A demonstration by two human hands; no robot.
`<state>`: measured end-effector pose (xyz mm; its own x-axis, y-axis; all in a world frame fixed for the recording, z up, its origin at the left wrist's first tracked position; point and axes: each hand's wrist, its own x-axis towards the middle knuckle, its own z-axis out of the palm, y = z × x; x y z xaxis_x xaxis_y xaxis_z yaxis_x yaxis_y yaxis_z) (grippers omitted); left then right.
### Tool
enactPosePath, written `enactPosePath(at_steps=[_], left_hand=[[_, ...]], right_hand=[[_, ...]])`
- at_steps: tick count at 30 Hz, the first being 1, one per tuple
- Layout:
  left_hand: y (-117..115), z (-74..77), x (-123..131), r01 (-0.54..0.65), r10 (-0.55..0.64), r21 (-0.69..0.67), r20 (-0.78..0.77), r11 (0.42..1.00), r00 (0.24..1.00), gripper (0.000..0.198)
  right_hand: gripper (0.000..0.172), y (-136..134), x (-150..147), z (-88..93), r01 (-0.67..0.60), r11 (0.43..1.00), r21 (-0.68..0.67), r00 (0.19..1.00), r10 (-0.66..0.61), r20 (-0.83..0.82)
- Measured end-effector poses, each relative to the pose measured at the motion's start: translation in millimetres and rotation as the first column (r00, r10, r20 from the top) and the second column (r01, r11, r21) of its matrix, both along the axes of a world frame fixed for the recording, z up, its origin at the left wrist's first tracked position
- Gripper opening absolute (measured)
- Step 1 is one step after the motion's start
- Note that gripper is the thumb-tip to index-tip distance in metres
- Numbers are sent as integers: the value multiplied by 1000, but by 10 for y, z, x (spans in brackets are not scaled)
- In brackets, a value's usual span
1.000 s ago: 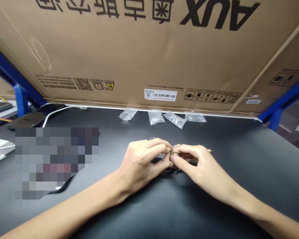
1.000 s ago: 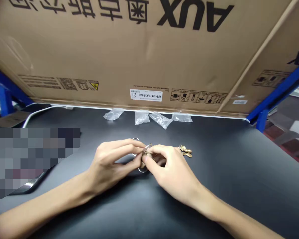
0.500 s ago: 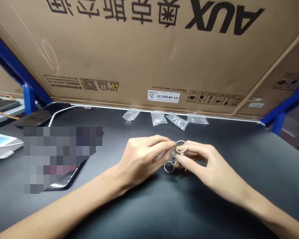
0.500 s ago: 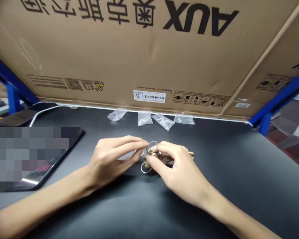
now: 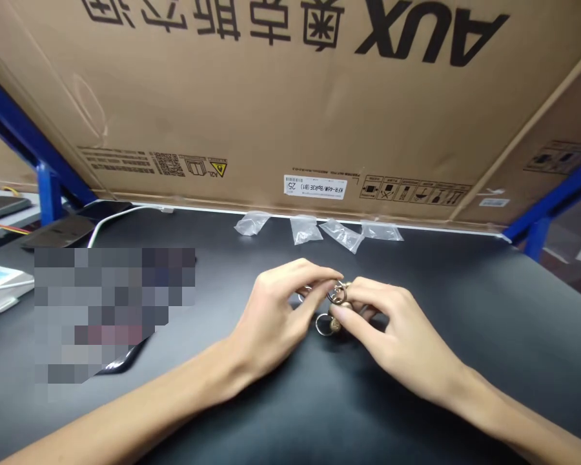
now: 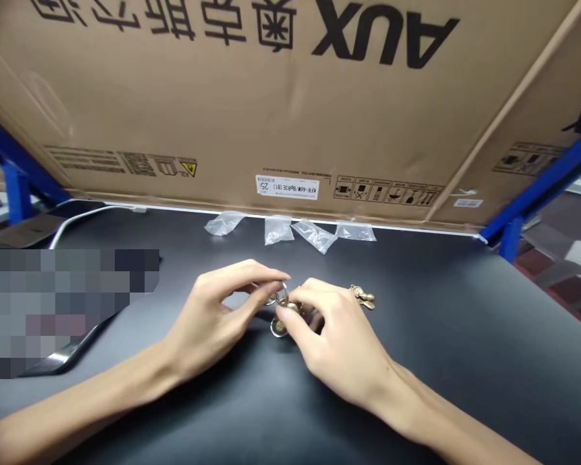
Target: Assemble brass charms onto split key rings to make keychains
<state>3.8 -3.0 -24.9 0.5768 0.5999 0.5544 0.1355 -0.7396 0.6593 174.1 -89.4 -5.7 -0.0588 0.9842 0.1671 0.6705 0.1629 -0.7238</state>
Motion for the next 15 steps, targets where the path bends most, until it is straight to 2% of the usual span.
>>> enactPosePath(at_steps=[2,3,5,6,8,9,11,13,15], left_hand=[[-62,26,34,47,-37,-236,46,971,998,18],[-78,34,46,69,-53,-296,61,953,997,18],[-70,37,52,86,-64,-295,82,952,995,19],[-48,34,45,85,-68,-242,79,967,995,20],[12,25,11,108,-107,-47,36,993,994,26],[42,23,-12,129,-129,72,-12,989,992,31],[83,26,-60,182,-149,279,-133,943,980,45],[90,36,-91,214,-140,378,-213,901,967,53],[61,44,-89,210,-150,369,-186,905,971,50]], right_hand=[[22,6,7,-5,0,1000,19,1000,0,10],[22,7,8,-5,-5,1000,18,1000,5,20],[24,7,9,5,-15,1000,-7,999,16,30],[25,7,11,14,-23,999,-34,999,23,22],[26,9,25,35,-48,992,-113,998,44,-39],[27,10,37,45,-69,985,-159,995,55,-88],[28,14,64,64,-132,958,-255,977,83,-194],[28,15,85,80,-196,926,-321,956,107,-274],[28,15,87,90,-219,916,-336,947,116,-299]])
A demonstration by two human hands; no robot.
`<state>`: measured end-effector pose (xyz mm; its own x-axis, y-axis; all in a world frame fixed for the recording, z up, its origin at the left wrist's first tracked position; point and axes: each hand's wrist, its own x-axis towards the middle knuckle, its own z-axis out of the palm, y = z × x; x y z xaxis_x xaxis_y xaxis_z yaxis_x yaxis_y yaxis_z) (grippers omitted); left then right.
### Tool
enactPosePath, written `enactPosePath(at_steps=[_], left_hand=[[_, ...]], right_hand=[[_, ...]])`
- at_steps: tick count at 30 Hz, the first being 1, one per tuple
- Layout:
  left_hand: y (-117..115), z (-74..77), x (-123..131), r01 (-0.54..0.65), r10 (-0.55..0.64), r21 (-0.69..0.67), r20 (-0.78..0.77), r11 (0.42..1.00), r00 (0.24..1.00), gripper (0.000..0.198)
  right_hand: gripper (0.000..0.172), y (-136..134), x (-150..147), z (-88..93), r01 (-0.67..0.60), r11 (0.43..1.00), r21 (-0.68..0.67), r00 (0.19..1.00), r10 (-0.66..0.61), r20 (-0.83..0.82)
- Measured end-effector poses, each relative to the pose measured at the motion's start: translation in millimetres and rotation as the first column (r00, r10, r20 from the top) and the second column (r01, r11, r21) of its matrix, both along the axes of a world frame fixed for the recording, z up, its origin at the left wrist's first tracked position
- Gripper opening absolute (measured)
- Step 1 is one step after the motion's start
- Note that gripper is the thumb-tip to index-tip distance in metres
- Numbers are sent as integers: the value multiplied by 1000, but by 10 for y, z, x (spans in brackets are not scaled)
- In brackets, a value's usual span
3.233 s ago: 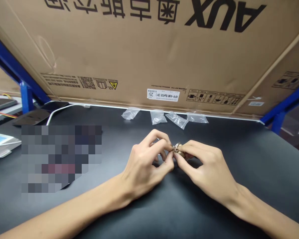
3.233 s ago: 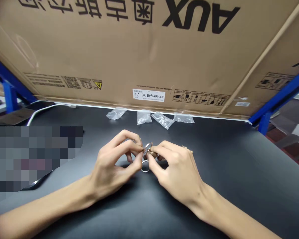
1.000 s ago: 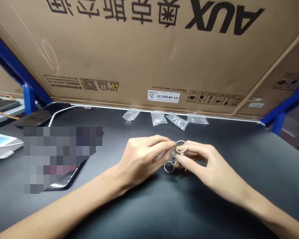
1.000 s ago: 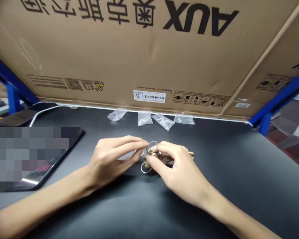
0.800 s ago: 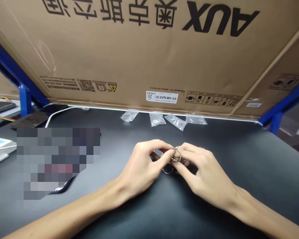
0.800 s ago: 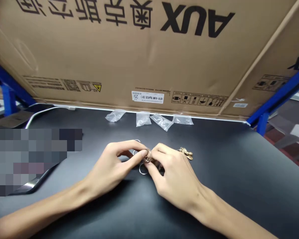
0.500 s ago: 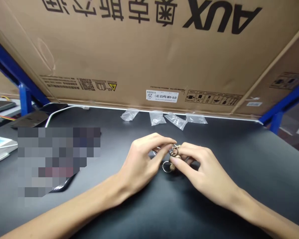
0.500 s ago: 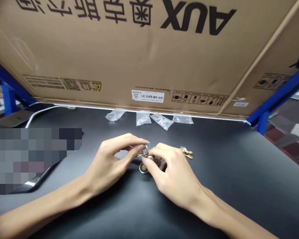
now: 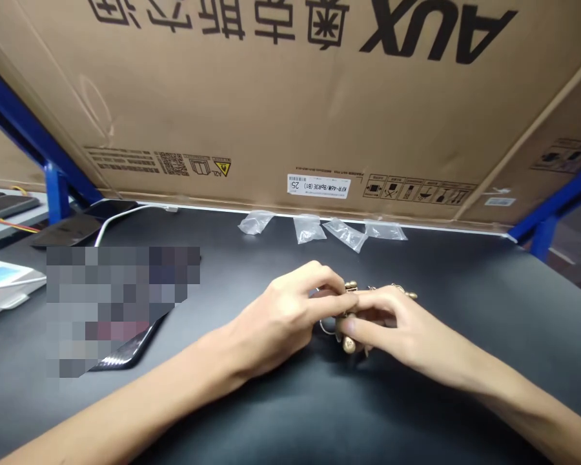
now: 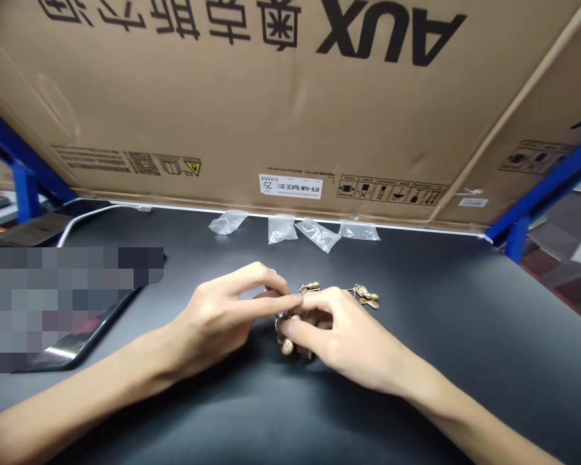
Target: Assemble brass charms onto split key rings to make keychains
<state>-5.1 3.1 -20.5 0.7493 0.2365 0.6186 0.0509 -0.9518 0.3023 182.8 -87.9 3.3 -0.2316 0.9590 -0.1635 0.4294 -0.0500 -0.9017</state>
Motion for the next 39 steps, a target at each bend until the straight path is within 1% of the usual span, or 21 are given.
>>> enactPosePath(at_steps=[2,3,5,6,7,8,9,10,11,12,13,15,18,21,25,29,33,35,37,38,39], left_hand=[[-58,0,36,-34,45,-164,62,986,997,40],[-91,-3,61,-68,95,-287,80,956,992,33],[-150,-11,108,-132,188,-531,53,837,981,23],[-166,-14,123,-148,212,-619,30,771,977,19],[-167,-14,129,-149,218,-663,22,733,976,16],[-152,-12,125,-140,210,-655,29,742,977,16],[-119,-6,113,-133,203,-607,48,783,978,17],[-71,1,93,-131,188,-494,68,860,980,21],[-11,11,68,-131,166,-329,80,935,983,24],[56,21,42,-156,177,-215,84,964,981,26],[123,30,15,-181,194,-172,59,968,979,27],[234,43,-28,-270,271,-109,-10,957,963,25],[303,48,-62,-364,358,-18,-149,931,922,24],[272,50,-74,-418,419,71,-298,906,858,24],[197,49,-73,-456,476,150,-396,877,786,26],[147,55,-45,-484,548,261,-476,835,688,24],[117,101,-9,-512,567,265,-528,817,632,20],[116,117,0,-539,576,238,-514,808,636,22],[127,109,-1,-561,585,210,-475,801,657,25],[136,95,-6,-570,589,196,-453,798,669,26],[146,76,-13,-577,591,178,-430,797,683,27]], right_hand=[[27,0,-16,-4,13,999,52,999,-15,35],[27,0,-28,-10,29,995,99,997,-36,68],[27,0,-52,-25,52,980,190,986,-80,145],[28,-1,-61,-28,56,974,219,980,-95,174],[28,-3,-65,-25,55,972,229,977,-100,187],[29,-7,-64,-15,48,976,214,979,-88,181],[29,-13,-58,1,32,982,187,984,-64,165],[30,-19,-46,20,19,987,161,988,-43,146],[31,-24,-30,41,10,989,147,990,-31,141],[32,-28,-9,57,4,989,149,987,-28,161],[33,-31,14,67,-4,985,170,976,-33,213],[31,-29,61,60,-48,966,254,926,-52,373],[22,-21,116,10,-203,920,336,819,-29,573],[20,-24,140,-20,-334,874,353,740,11,673],[16,-33,168,-29,-413,832,371,695,25,719],[15,-23,193,-64,-409,817,407,707,2,707],[18,-7,160,-8,-376,826,421,759,14,651],[20,-25,155,63,-329,839,433,820,26,572],[21,-90,203,106,-245,868,431,900,39,434],[22,-145,256,95,-171,887,430,939,15,342],[24,-216,329,52,-150,906,395,967,51,251]])
